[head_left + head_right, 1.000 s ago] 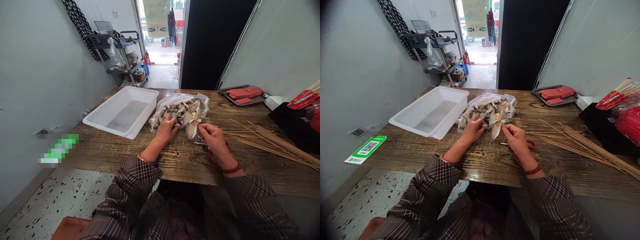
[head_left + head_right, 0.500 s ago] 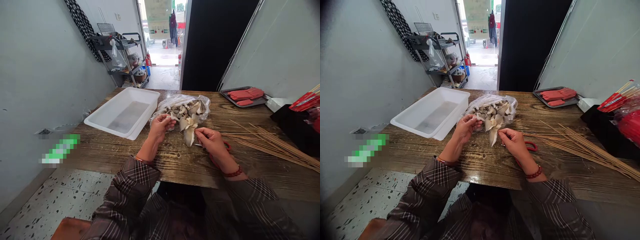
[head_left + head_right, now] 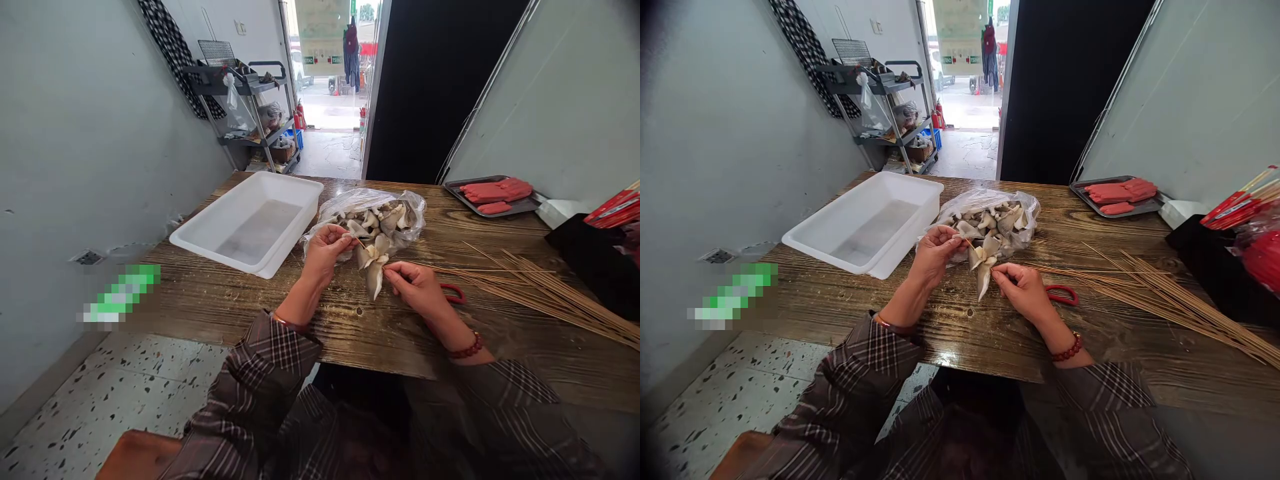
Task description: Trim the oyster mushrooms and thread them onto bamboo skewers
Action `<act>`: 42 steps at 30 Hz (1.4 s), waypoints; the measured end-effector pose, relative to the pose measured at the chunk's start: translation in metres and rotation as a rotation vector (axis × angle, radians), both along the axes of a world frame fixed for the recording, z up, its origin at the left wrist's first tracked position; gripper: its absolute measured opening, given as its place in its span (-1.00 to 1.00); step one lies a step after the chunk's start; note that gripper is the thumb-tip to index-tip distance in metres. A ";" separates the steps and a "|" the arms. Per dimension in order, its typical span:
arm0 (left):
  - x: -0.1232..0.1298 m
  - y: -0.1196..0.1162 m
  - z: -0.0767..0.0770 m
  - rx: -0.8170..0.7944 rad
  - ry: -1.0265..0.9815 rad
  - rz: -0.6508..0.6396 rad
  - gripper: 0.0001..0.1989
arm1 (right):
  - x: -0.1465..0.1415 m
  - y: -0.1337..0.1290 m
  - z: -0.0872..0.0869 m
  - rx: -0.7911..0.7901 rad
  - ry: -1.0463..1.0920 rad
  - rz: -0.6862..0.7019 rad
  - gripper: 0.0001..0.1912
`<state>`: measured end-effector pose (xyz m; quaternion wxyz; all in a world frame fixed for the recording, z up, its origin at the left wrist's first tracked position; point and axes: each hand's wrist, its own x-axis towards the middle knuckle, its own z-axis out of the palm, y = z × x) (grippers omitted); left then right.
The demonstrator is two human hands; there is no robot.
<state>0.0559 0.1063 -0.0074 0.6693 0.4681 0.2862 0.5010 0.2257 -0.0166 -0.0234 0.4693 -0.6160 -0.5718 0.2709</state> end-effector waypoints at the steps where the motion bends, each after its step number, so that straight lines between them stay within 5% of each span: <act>1: 0.000 0.000 0.000 0.011 0.000 -0.002 -0.65 | 0.000 0.000 0.000 -0.007 0.007 -0.001 -0.66; 15: -0.001 0.001 0.000 0.191 0.136 0.099 -0.79 | 0.001 -0.001 -0.001 0.003 -0.022 0.003 -0.65; 42: 0.001 -0.001 0.003 0.209 0.153 0.106 -0.85 | 0.003 0.000 -0.005 -0.028 0.006 0.016 -0.64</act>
